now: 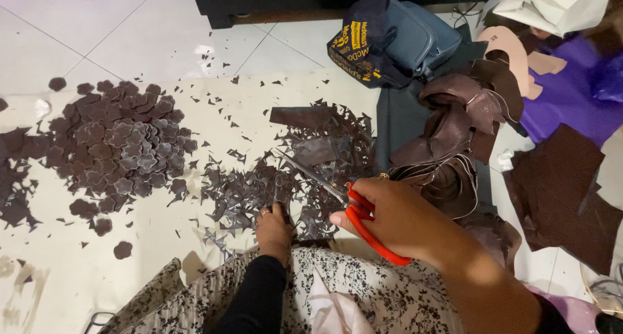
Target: The person sits on the floor and uses red-handled scissors to cut flower-shaped pieces from a brown sheet of material. Cut pieces accumulate on the floor to the left while offcuts fall nearby.
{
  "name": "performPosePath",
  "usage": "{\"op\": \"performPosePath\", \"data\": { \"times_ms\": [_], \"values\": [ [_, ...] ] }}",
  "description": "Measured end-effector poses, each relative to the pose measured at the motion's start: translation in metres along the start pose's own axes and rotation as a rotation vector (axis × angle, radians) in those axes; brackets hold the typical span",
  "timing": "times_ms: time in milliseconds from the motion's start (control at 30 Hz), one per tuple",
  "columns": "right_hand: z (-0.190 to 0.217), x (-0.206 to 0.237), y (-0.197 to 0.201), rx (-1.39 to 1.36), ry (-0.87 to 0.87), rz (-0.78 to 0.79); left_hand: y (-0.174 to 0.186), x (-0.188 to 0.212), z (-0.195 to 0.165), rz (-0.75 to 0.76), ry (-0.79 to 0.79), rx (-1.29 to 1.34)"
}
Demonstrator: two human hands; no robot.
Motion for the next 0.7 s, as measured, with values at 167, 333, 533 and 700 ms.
{"op": "performPosePath", "data": {
  "times_ms": [167,333,533,700],
  "values": [
    [0.004,-0.001,0.002,0.036,0.015,-0.039,-0.004,0.0,0.0,-0.061,0.027,0.09],
    [0.01,-0.005,-0.002,0.042,0.116,-0.034,-0.006,-0.012,0.012,-0.116,-0.033,0.184],
    [0.017,-0.011,-0.001,0.045,0.344,-0.197,0.006,-0.009,0.02,-0.133,-0.102,0.266],
    [0.013,-0.023,-0.008,0.095,0.363,-0.199,0.014,-0.007,0.027,-0.182,-0.037,0.142]
  ]
}}
Point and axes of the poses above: each hand's wrist, its own x-axis away from the middle knuckle, its own y-axis out of the back of the hand, z = x × y, the point moved 8 cm from there along -x, towards the middle knuckle, and after that the axes turned 7 degrees about z, right-handed, at the moved point
